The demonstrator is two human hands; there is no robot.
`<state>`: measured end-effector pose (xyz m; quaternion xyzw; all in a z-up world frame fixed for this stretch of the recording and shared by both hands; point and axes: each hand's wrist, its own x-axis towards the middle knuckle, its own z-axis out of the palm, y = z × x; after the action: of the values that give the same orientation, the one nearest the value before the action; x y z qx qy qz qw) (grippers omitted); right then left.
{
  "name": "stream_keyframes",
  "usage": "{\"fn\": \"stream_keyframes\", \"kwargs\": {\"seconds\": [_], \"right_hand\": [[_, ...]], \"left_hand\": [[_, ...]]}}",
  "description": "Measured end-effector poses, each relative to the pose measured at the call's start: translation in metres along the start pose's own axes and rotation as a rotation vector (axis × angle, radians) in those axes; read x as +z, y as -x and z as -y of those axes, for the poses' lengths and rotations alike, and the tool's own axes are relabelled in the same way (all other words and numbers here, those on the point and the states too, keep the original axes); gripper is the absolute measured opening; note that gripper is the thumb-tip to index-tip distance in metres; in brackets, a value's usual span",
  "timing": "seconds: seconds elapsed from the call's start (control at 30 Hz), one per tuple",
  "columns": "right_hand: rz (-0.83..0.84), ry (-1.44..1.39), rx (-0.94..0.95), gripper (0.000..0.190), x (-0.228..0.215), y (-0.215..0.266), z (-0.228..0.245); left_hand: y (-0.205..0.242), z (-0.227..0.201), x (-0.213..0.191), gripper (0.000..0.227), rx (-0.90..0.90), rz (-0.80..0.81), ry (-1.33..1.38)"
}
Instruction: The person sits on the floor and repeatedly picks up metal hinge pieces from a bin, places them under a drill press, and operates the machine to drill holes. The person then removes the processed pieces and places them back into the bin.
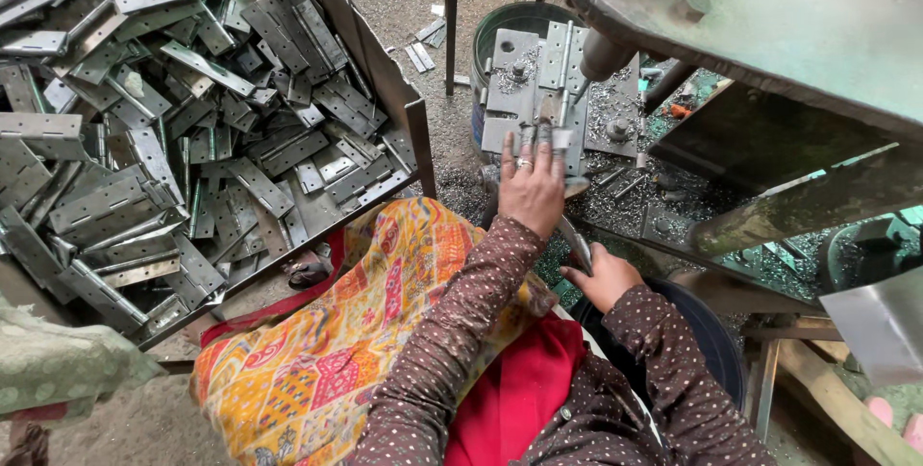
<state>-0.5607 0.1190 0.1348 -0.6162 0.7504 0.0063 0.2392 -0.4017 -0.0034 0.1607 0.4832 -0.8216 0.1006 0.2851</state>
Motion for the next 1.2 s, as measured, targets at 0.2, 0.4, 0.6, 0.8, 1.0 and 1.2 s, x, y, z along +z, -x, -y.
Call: {"fn": "stream_keyframes", "kwargs": {"seconds": [0.2, 0.4, 0.6, 0.8, 1.0, 1.2], "right_hand": [[0.002, -0.008, 0.033, 0.061, 0.022, -0.004, -0.015], [-0.123, -0.166, 0.014, 0.051, 0.077, 0.009, -0.019], [-0.047, -0.043, 0.067, 0.067, 0.049, 0.001, -0.016], [0.052, 0.082, -0.006, 0.066, -0.008, -0.011, -0.004], [0.012, -0.008, 0.04, 0.06, 0.015, -0.006, -0.016], [-0.12, -0.136, 0.055, 0.051, 0.076, 0.009, -0.017]], "left_hand": [[0.001, 0.002, -0.01, 0.028, -0.056, 0.083, 0.019], [0.0, 0.006, -0.018, 0.027, -0.022, 0.02, 0.03], [-0.001, 0.017, -0.011, 0.025, -0.01, -0.07, 0.019], [0.007, 0.003, -0.003, 0.024, 0.008, -0.01, 0.081], [-0.018, 0.01, 0.028, 0.025, -0.042, -0.068, 0.053], [-0.027, 0.009, 0.041, 0.027, -0.049, -0.027, 0.063]]}}
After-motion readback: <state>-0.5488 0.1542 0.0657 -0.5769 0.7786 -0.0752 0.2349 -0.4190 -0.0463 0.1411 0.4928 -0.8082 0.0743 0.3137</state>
